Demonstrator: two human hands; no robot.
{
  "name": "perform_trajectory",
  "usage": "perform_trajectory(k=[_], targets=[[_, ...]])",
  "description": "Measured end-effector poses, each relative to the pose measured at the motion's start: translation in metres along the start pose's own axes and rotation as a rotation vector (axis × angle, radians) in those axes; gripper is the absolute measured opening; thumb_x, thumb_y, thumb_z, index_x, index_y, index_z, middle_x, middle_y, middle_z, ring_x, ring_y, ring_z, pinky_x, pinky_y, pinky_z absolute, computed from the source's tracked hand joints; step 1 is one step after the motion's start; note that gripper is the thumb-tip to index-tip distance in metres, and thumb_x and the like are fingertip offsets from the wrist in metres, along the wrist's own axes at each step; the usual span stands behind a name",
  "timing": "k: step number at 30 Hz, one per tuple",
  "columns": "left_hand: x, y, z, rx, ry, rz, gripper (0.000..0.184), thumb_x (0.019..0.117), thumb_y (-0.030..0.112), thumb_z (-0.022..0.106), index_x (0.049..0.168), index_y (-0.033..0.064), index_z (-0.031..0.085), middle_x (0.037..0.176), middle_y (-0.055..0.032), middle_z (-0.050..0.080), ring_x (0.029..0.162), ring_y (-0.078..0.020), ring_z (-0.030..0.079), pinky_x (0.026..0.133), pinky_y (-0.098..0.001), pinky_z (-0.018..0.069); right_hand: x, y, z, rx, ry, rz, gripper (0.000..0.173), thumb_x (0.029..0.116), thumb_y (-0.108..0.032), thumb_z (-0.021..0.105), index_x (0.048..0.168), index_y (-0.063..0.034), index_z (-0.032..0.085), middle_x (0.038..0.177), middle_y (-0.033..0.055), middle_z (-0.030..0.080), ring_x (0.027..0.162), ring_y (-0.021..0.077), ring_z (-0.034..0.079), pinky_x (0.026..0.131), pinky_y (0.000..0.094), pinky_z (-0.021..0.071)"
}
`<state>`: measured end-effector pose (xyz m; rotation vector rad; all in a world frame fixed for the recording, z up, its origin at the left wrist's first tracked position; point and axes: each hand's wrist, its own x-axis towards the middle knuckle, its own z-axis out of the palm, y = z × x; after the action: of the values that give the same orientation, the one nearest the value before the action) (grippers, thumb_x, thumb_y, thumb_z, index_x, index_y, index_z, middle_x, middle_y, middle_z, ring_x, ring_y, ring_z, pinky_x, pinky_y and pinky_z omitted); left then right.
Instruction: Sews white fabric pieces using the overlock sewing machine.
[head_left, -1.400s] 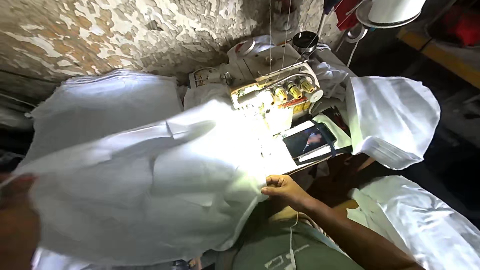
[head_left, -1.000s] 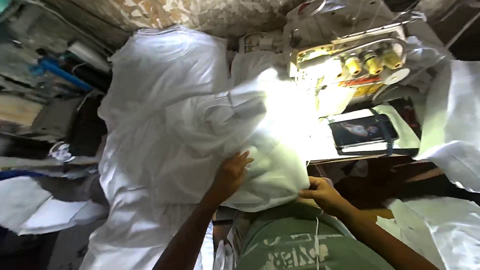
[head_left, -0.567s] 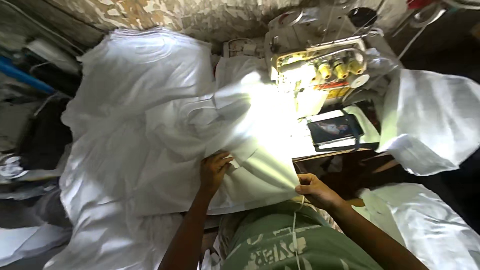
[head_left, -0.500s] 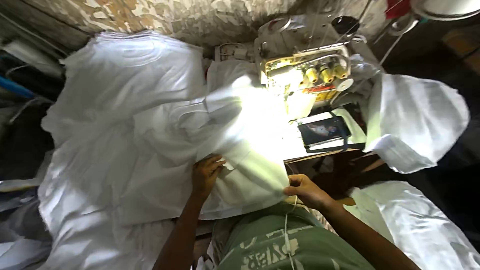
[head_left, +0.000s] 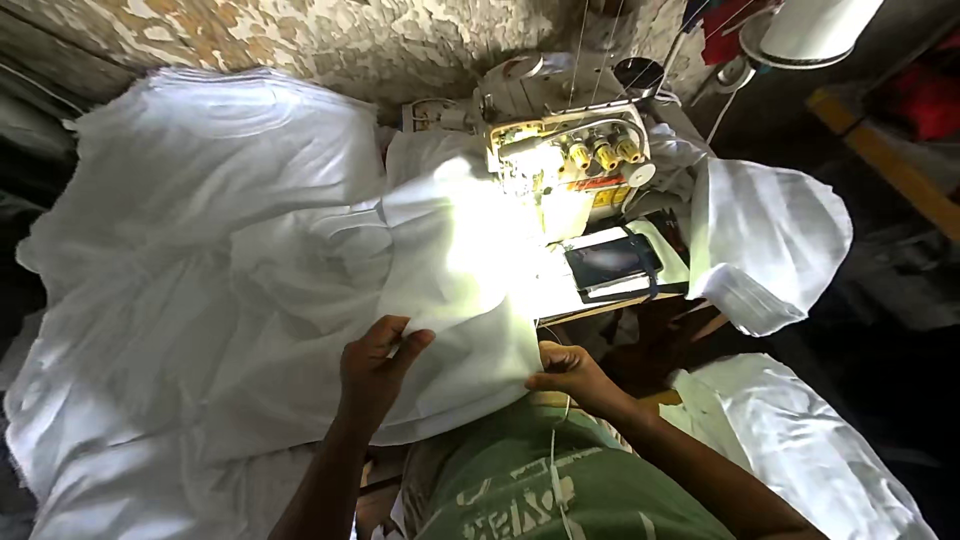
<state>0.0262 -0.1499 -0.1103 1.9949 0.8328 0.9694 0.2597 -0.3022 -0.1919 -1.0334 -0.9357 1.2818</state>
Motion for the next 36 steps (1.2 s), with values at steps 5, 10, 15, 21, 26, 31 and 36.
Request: perform_trajectory(k=[5, 10, 15, 21, 26, 31, 36], targets=[[0.014, 0.0, 0.002, 0.048, 0.027, -0.051, 0.012, 0.0999, 0.01, 0.062, 0.101, -0.0012, 0.064, 0.08, 0.0078, 0.06, 0.07, 0.0114, 0.052, 0.067, -0.0073, 0.0453, 0.001, -0.003, 0.008, -0.051, -0.028, 0.113, 0.002, 0.0964, -0.006, 0.065, 0.095, -0.0057, 0.065, 0.084, -0.0075, 0.068, 0.077, -0.0014, 0.064, 0.075, 0.0195, 0.0548], [-0.006, 0.01, 0.007, 0.154, -0.071, 0.035, 0.025, 0.1027, 0.019, 0.058, 0.099, -0.0048, 0.062, 0.072, 0.002, 0.056, 0.061, 0.0066, 0.049, 0.06, -0.0111, 0.0434, -0.008, 0.001, 0.01, -0.213, 0.043, 0.151, 0.016, 0.1014, -0.011, 0.06, 0.105, 0.0023, 0.068, 0.091, -0.001, 0.071, 0.082, -0.0004, 0.067, 0.079, 0.0198, 0.0571], [-0.03, -0.006, 0.031, 0.215, -0.15, 0.148, 0.031, 0.1044, 0.023, 0.054, 0.098, -0.0056, 0.066, 0.086, -0.0125, 0.07, 0.08, -0.0088, 0.068, 0.074, -0.0226, 0.0549, -0.012, -0.008, 0.006, -0.27, 0.02, 0.115, 0.016, 0.0992, -0.014, 0.065, 0.099, 0.0013, 0.072, 0.088, -0.0027, 0.072, 0.081, -0.0036, 0.066, 0.079, 0.0175, 0.0558], [-0.046, -0.011, 0.045, 0.249, -0.118, 0.365, 0.03, 0.1061, 0.022, 0.053, 0.099, -0.0004, 0.071, 0.105, -0.0112, 0.077, 0.112, -0.0174, 0.071, 0.107, -0.0354, 0.0502, -0.021, -0.014, 0.016, -0.264, 0.045, 0.128, 0.014, 0.0989, -0.011, 0.064, 0.096, 0.0006, 0.072, 0.085, -0.0054, 0.071, 0.078, -0.0057, 0.064, 0.077, 0.0151, 0.0542], [-0.067, -0.022, 0.071, 0.376, -0.084, 0.525, 0.019, 0.1025, 0.01, 0.057, 0.104, 0.0052, 0.075, 0.111, -0.0098, 0.077, 0.118, -0.0204, 0.069, 0.109, -0.0372, 0.0476, -0.029, -0.013, 0.026, -0.255, 0.092, 0.124, 0.009, 0.0975, -0.008, 0.065, 0.094, -0.002, 0.072, 0.083, -0.0066, 0.071, 0.077, -0.0038, 0.066, 0.077, 0.0167, 0.056], [-0.079, -0.026, 0.082, 0.434, -0.066, 0.609, 0.02, 0.1024, 0.007, 0.056, 0.113, 0.0082, 0.074, 0.117, -0.0089, 0.076, 0.124, -0.0197, 0.066, 0.114, -0.0389, 0.0427, -0.036, -0.011, 0.032, -0.175, 0.106, 0.129, 0.004, 0.0939, -0.004, 0.069, 0.093, -0.0033, 0.073, 0.082, -0.0065, 0.073, 0.076, -0.0019, 0.067, 0.076, 0.0174, 0.0574], [-0.085, -0.025, 0.085, 0.462, -0.074, 0.654, 0.022, 0.1027, 0.007, 0.055, 0.113, 0.014, 0.074, 0.116, -0.0047, 0.077, 0.125, -0.0182, 0.065, 0.116, -0.0391, 0.0396, -0.043, -0.011, 0.034, -0.123, 0.111, 0.14, 0.007, 0.0952, -0.001, 0.065, 0.094, -0.0035, 0.072, 0.08, -0.0065, 0.073, 0.073, -0.0007, 0.067, 0.072, 0.0179, 0.0574]])
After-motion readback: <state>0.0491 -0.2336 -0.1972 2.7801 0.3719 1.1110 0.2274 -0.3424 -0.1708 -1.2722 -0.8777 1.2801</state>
